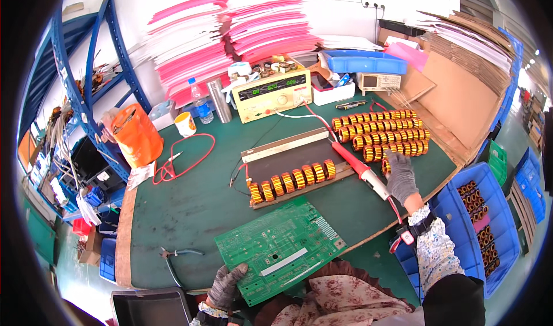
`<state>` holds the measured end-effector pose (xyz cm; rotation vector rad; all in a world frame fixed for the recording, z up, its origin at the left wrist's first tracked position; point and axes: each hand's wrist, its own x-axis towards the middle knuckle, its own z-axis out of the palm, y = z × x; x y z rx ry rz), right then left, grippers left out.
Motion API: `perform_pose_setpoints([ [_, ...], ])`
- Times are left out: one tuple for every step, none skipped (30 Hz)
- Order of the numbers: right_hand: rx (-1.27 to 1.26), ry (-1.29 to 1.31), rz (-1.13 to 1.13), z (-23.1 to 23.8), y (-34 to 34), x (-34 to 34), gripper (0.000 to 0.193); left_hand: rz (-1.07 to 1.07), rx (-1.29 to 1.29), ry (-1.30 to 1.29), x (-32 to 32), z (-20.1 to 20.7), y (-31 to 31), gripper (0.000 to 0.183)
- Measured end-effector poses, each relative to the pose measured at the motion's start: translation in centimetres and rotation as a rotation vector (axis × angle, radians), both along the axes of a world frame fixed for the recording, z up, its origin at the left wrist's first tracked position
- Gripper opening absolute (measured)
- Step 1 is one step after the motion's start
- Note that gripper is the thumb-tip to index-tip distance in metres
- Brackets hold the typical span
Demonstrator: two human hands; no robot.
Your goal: Assembling copper coil components onto a green circuit board.
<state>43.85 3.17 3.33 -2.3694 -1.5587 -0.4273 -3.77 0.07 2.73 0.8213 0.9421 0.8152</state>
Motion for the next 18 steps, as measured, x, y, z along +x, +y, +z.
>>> perform_pose_setpoints([
  [0.129, -0.007, 0.088, 0.6, 0.0, -0.9, 0.06, -0.011, -0.015, -0.027, 0.4, 0.4, 0.0, 0.046],
  [0.258, -0.009, 0.179, 1.5, 0.1, -2.2, 0.056, -0.019, -0.03, -0.051, 0.5, 0.8, -0.1, 0.046],
  [0.257, 0.138, 0.311, 2.6, 0.6, -4.0, 0.053, -0.005, -0.033, -0.048, 0.4, 0.8, -0.2, 0.046],
  [0.201, 0.292, 0.481, 1.9, 1.7, -4.5, 0.055, -0.01, -0.026, -0.051, 0.3, 0.9, -0.3, 0.045],
  [0.189, 0.33, 0.587, 1.6, 2.6, -5.5, 0.057, -0.019, -0.018, -0.056, 0.4, 0.9, -0.3, 0.045],
  [0.177, 0.368, 0.694, 1.3, 3.4, -6.6, 0.059, -0.016, -0.015, -0.055, 0.5, 1.0, -0.3, 0.045],
  [0.114, 0.461, 0.688, 0.8, 4.5, -7.6, 0.061, -0.013, -0.02, -0.064, 0.6, 1.0, -0.5, 0.044],
  [0.048, 0.553, 0.682, 0.5, 5.3, -8.5, 0.063, -0.009, -0.026, -0.074, 0.6, 1.0, -0.5, 0.044],
  [0.049, 0.494, 0.637, 0.4, 5.9, -9.2, 0.062, 0.002, -0.023, -0.072, 0.5, 0.8, -0.3, 0.044],
  [0.047, 0.496, 0.647, 0.2, 6.3, -9.2, 0.062, -0.03, -0.02, -0.046, 0.4, 0.4, -0.1, 0.044],
  [0.076, 0.486, 0.59, -0.3, 6.9, -8.9, 0.059, -0.064, -0.019, -0.021, 0.4, 0.2, 0.0, 0.044],
  [0.104, 0.475, 0.531, -0.6, 7.2, -8.7, 0.056, -0.058, -0.021, -0.021, 0.5, 0.1, 0.0, 0.044],
  [0.167, 0.485, 0.489, -0.8, 7.0, -9.6, 0.052, -0.056, -0.022, -0.022, 0.2, 0.0, 0.1, 0.043],
  [0.274, 0.493, 0.5, -1.3, 6.6, -10.3, 0.051, -0.055, -0.023, -0.027, 0.1, -0.1, 0.1, 0.043],
  [0.339, 0.517, 0.479, -1.6, 5.6, -11.1, 0.047, -0.042, -0.025, -0.025, 0.0, 0.2, -0.1, 0.041],
  [0.402, 0.533, 0.454, -1.0, 4.0, -11.8, 0.044, -0.029, -0.032, -0.032, -0.1, 0.3, 0.0, 0.041],
  [0.389, 0.53, 0.465, -1.4, 2.7, -12.1, 0.044, -0.048, -0.032, -0.037, -0.1, 0.3, 0.0, 0.04],
  [0.326, 1.05, 0.563, -1.9, 1.4, -12.3, 0.036, -0.068, -0.032, -0.042, -0.1, 0.4, 0.1, 0.039],
])
